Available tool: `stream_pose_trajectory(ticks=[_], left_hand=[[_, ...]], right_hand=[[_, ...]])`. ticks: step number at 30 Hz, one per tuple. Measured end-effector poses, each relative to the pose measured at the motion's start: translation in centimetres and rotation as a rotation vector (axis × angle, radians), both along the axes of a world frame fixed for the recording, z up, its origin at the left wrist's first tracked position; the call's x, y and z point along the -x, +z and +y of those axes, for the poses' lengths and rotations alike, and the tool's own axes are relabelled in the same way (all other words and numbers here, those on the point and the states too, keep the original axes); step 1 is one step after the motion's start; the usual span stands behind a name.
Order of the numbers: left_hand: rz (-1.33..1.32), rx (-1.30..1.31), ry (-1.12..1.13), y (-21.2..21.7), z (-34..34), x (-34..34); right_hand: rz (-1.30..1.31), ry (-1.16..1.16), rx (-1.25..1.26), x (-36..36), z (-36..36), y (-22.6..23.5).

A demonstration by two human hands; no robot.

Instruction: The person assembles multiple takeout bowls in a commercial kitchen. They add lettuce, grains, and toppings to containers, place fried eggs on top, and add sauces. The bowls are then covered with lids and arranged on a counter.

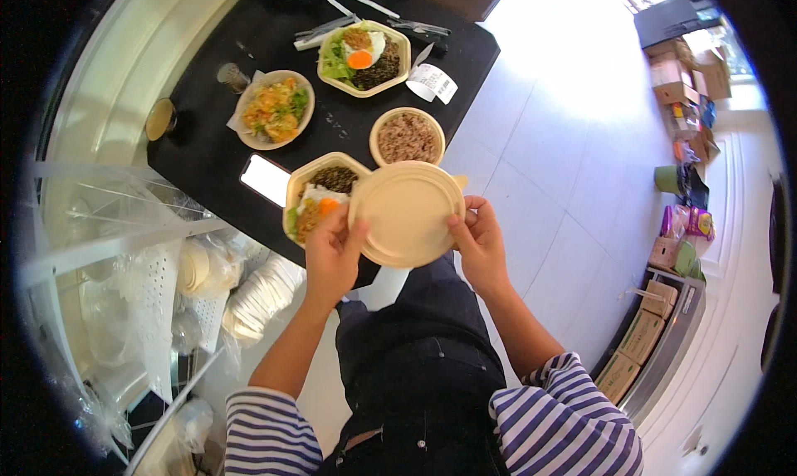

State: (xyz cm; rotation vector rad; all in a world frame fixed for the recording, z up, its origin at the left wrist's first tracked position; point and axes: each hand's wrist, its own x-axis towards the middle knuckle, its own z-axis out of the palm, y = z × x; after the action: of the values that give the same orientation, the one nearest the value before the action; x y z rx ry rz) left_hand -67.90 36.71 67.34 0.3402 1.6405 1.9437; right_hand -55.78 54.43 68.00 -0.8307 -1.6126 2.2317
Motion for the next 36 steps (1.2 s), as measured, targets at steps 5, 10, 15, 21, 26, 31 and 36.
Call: stream_pose_trajectory(ticks=[5, 10, 15, 21, 26, 31, 36], left_hand=[[0.242, 0.452, -0.345, 0.0, 7.6, 3.2], [0.22, 0.589, -0.198, -3.8, 13.5, 8.6], [0.505, 0.791, -0.112, -7.9, 18.1, 14.5], [0.575, 0.848, -0.123, -10.0, 18.3, 14.6], [0.676, 0.784, -0.088, -11.3, 17.5, 14.9], [0.291, 0.828, -0.257, -11.3, 17.0, 16.1], [0.165, 0.621, -0.063, -12.7, 15.8, 11.2]], right_hand=[[-0.298, 0.3, -0.18, -1.3, 7.5, -3.8], [-0.378, 0.312, -0.245, 3.7, 10.4, -6.9], [-0.572, 0.304, -0.533, 9.7, 12.6, -11.1], [-0.786, 0.413, -0.657, 10.7, 13.1, -11.7], [-0.816, 0.371, -0.489, 10.6, 13.3, -11.7], [-0.453, 0.154, -0.088, 9.5, 13.5, -14.7], [-0.436, 0.313, -0.084, 8.9, 18.0, -15.4]])
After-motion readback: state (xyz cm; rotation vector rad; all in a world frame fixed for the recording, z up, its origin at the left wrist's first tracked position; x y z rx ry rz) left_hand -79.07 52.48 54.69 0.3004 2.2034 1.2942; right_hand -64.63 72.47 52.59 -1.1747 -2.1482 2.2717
